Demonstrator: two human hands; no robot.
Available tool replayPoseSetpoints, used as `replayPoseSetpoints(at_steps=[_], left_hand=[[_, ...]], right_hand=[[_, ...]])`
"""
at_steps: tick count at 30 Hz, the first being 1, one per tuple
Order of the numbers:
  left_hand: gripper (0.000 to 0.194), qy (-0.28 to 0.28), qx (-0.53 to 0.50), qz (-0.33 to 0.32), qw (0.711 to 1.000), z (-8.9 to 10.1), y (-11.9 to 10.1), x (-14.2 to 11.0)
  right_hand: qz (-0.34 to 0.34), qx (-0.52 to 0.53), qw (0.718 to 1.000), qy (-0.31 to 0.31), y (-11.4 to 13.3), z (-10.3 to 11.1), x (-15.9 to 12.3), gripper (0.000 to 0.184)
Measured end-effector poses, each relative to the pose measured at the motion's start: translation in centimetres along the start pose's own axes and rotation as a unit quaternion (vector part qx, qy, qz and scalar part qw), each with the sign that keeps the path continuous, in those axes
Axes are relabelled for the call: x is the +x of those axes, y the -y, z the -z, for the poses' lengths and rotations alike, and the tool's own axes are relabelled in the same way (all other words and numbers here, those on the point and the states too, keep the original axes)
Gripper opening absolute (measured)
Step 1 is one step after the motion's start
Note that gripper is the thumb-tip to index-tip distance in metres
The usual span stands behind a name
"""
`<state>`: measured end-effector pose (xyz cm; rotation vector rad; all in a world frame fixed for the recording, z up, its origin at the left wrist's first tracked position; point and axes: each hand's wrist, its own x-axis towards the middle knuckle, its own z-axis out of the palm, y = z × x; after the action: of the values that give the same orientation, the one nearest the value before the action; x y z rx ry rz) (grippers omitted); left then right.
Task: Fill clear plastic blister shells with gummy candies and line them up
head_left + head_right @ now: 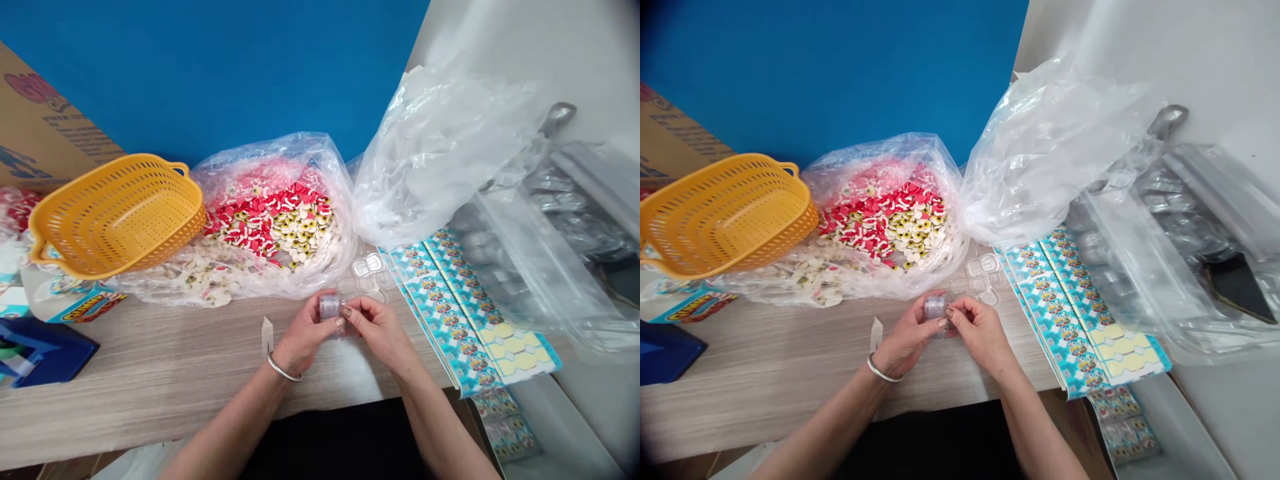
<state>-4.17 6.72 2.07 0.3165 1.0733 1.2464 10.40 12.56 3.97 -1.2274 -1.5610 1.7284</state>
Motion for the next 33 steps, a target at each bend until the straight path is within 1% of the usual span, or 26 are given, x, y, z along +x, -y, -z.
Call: replayPoseSetpoints(at_steps=[2, 3, 4, 6, 7, 8, 9, 11, 12, 13, 14, 18, 22, 24, 25, 27, 28, 29, 30, 32, 33], left_hand=[[0.066, 0.003, -0.007, 0.014, 1.0, 0.1, -0.3, -0.1], [0.066, 0.004, -0.007, 0.018, 1.0, 0.1, -0.4, -0.2], [0.066, 0.004, -0.005, 0.019, 1.0, 0.1, -0.5, -0.2], [0.065, 0.005, 0.002, 0.017, 1.0, 0.1, -0.5, -0.2], [0.065, 0.007, 0.007, 0.015, 1.0, 0.1, -0.5, -0.2], [0.065, 0.011, 0.013, 0.012, 1.0, 0.0, -0.3, -0.2], [0.066, 0.015, 0.018, 0.007, 1.0, 0.0, -0.2, -0.1], [0.068, 0.022, 0.029, -0.002, 0.999, -0.1, 0.0, 0.0], [0.068, 0.024, 0.033, -0.006, 0.999, -0.2, 0.1, 0.0], [0.068, 0.025, 0.034, -0.009, 0.999, -0.2, 0.1, 0.0], [0.067, 0.026, 0.032, -0.009, 0.999, -0.2, 0.1, -0.1], [0.065, 0.03, 0.006, -0.001, 1.0, 0.0, -0.2, -0.2], [0.064, 0.024, -0.023, 0.013, 0.999, 0.3, -0.3, -0.2], [0.062, 0.018, -0.019, 0.013, 1.0, 0.3, -0.3, -0.2], [0.061, 0.013, -0.014, 0.013, 1.0, 0.3, -0.4, -0.2], [0.059, 0.003, -0.006, 0.015, 1.0, 0.2, -0.4, -0.3], [0.06, 0.001, -0.004, 0.016, 1.0, 0.1, -0.5, -0.3], [0.06, 0.003, -0.003, 0.018, 1.0, 0.0, -0.4, -0.3], [0.061, 0.006, -0.002, 0.019, 1.0, -0.1, -0.4, -0.3], [0.063, 0.01, 0.002, 0.012, 1.0, -0.1, -0.2, -0.2], [0.064, 0.01, 0.005, 0.005, 1.0, -0.1, -0.1, -0.2]], right_hand=[[0.012, -0.014, 0.999, -0.028, 0.0, 0.7, 0.2, 0.034], [0.019, -0.023, 0.998, -0.055, 0.0, 1.1, 0.3, 0.034], [0.028, -0.038, 0.994, -0.095, 0.1, 1.6, 0.4, 0.034], [0.05, -0.082, 0.978, -0.186, 0.2, 2.2, 0.5, 0.037], [0.058, -0.102, 0.97, -0.214, 0.2, 2.3, 0.5, 0.039], [0.06, -0.112, 0.969, -0.212, 0.3, 2.2, 0.5, 0.038], [0.055, -0.106, 0.977, -0.178, 0.3, 2.0, 0.4, 0.035], [0.03, -0.053, 0.996, -0.067, 0.2, 1.4, 0.2, 0.028], [0.016, -0.023, 0.999, -0.018, 0.2, 1.1, 0.1, 0.027], [0.005, 0.0, 1.0, 0.013, 0.1, 0.8, 0.0, 0.026], [-0.002, 0.014, 1.0, 0.026, 0.1, 0.5, -0.1, 0.026], [0.0, 0.02, 1.0, 0.018, 0.1, 0.3, -0.1, 0.027], [0.019, -0.006, 1.0, -0.014, 0.0, 1.2, 0.2, 0.029], [0.023, -0.006, 0.998, -0.062, -0.1, 1.9, 0.4, 0.031], [0.026, -0.01, 0.994, -0.103, -0.2, 2.1, 0.5, 0.032], [0.038, -0.042, 0.978, -0.199, -0.2, 2.4, 0.6, 0.038], [0.044, -0.062, 0.97, -0.23, -0.2, 2.4, 0.6, 0.039], [0.046, -0.075, 0.968, -0.234, -0.1, 2.2, 0.5, 0.038], [0.044, -0.074, 0.974, -0.208, -0.1, 1.9, 0.5, 0.035], [0.02, -0.025, 0.994, -0.1, -0.2, 1.0, 0.2, 0.029], [0.005, 0.008, 0.999, -0.048, -0.3, 0.6, 0.1, 0.029]])
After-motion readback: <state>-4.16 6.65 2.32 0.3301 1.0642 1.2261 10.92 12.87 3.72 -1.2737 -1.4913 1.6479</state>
